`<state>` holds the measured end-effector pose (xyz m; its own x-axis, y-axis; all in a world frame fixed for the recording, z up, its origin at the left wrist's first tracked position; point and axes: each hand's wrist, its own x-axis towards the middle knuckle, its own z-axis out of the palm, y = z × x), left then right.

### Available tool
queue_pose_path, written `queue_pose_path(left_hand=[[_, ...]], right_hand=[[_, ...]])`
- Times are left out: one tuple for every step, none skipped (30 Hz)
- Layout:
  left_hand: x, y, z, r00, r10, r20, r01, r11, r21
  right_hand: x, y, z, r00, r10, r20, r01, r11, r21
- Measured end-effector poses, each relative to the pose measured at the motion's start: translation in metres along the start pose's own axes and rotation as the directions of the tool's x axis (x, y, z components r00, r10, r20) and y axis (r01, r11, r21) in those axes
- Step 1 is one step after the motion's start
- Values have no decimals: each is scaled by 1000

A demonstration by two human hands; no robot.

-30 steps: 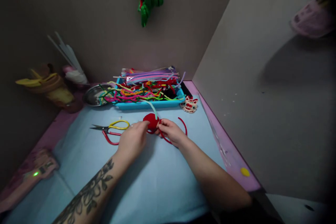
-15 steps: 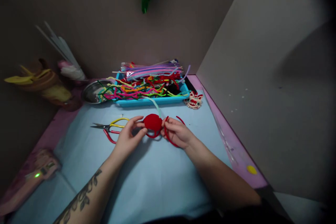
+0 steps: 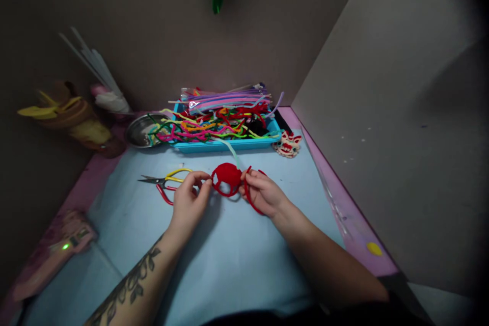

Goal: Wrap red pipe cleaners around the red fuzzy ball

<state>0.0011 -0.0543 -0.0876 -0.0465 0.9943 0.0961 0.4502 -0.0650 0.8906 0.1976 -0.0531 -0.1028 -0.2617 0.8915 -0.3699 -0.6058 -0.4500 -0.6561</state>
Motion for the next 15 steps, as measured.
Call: queue_pose_path(left_hand=[[1,-1,1,1000,-24,9,24,999,-36],[2,-3,1,998,-60,19,62,993,-102],[3,-3,2,993,-114,37,119,973,-196],[3,-3,3,980,-181,82,198,930,-311],[3,-2,4,955,-250,160,295,855,-426],[3,-1,4,913,-306,270,405,756,-515],[3,1,4,860,-333,386,506,650,-567],[3,3,4,809,-336,483,583,561,-587],[2,4,3,767,-324,554,636,496,-591],[2,5,3,741,-309,596,666,454,-592],[2,6,2,728,-301,617,681,428,-594],[2,6,2,719,-297,628,691,405,-599],[3,5,1,707,-298,641,704,377,-602],[3,5,1,692,-302,655,720,343,-603],[3,4,1,675,-310,670,738,305,-602]], right_hand=[[0,0,-1,1000,2,0,-2,1000,-5],[0,-1,-2,1000,2,1,-2,1000,-9],[1,-1,-3,1000,1,8,-1,1000,-14],[1,-2,-4,1000,1,20,-1,1000,-19],[1,-3,-5,999,2,35,-1,1000,-26],[1,-4,-6,999,2,51,0,999,-32],[2,-5,-7,998,6,67,-3,999,-39],[2,-6,-9,997,12,80,-8,999,-47],[2,-6,-10,996,18,90,-12,998,-58],[3,-7,-11,995,23,95,-16,998,-69],[3,-8,-13,995,27,97,-19,997,-78],[4,-9,-14,995,30,97,-22,996,-84],[5,-10,-16,995,34,98,-26,996,-85],[5,-11,-17,994,38,100,-30,996,-80],[6,-11,-18,993,45,109,-37,997,-70]])
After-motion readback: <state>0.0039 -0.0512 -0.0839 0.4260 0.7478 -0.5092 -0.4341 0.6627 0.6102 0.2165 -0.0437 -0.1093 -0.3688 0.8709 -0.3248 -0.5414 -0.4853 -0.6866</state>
